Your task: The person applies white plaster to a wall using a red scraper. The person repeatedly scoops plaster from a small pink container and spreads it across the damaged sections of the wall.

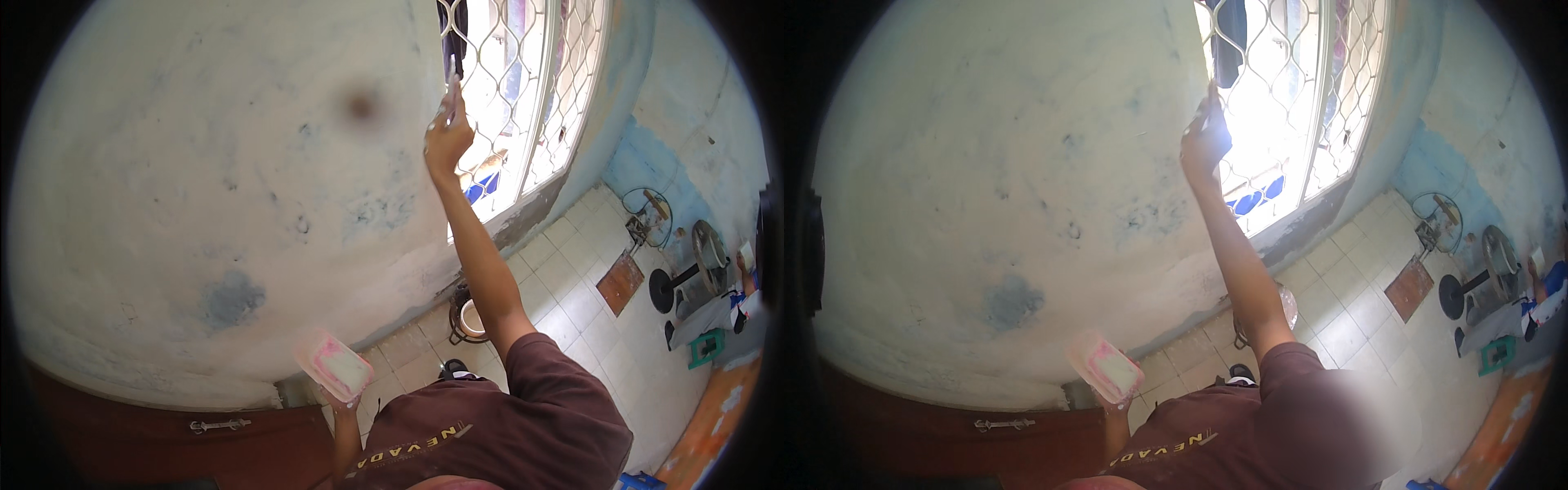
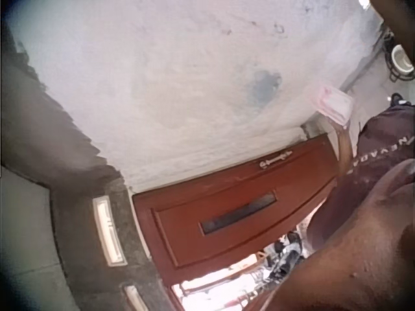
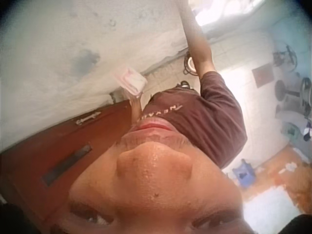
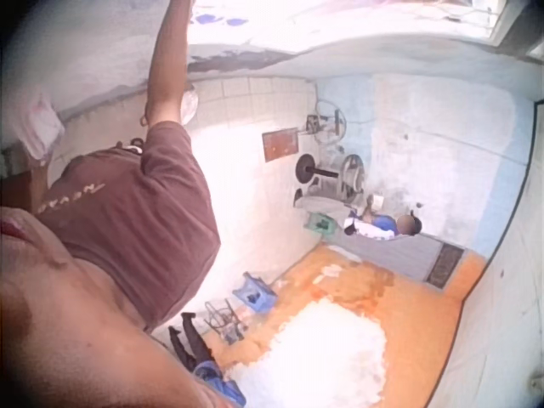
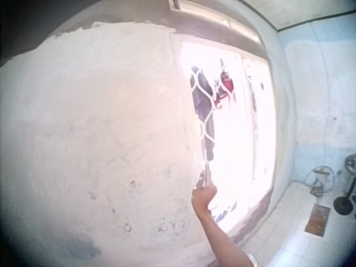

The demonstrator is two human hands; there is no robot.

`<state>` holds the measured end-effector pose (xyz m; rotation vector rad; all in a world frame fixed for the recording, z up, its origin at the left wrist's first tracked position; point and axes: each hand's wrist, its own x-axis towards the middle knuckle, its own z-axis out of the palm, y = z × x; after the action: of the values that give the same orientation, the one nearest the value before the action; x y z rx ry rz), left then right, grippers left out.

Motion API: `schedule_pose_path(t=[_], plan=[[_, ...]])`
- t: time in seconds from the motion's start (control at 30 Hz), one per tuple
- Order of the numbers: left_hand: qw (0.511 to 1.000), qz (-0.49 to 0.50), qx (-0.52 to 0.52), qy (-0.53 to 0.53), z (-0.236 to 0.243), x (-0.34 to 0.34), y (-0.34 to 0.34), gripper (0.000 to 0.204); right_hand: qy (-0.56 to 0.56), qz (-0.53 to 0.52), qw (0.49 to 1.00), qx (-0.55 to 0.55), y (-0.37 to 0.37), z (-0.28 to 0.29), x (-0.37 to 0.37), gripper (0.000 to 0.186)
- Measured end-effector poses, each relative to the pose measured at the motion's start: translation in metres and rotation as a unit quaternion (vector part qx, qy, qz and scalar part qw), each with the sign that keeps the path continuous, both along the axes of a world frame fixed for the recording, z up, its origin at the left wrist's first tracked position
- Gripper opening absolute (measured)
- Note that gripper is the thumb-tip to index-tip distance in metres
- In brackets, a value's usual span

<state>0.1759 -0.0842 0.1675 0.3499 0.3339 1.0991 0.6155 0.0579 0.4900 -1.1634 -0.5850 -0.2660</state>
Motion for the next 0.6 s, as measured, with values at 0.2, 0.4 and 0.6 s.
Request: schedule_pose_path(t=[0.2,0.4,0.6], plan=[[0.99,0.059,-0.122,-0.03,-0.022,0.005,-0.007,0.068,-0.279,-0.034,0.954,-0.103,0.067,-0.019,-0.103,0.065],[0.995,0.04,-0.081,0.032,0.001,0.021,0.003,0.067,-0.374,0.313,0.869,-0.088,0.014,-0.074,-0.18,0.055],[0.996,0.071,-0.034,0.047,-0.013,0.005,-0.01,0.067,-0.11,-0.031,0.993,0.022,0.013,-0.093,-0.034,0.049]])
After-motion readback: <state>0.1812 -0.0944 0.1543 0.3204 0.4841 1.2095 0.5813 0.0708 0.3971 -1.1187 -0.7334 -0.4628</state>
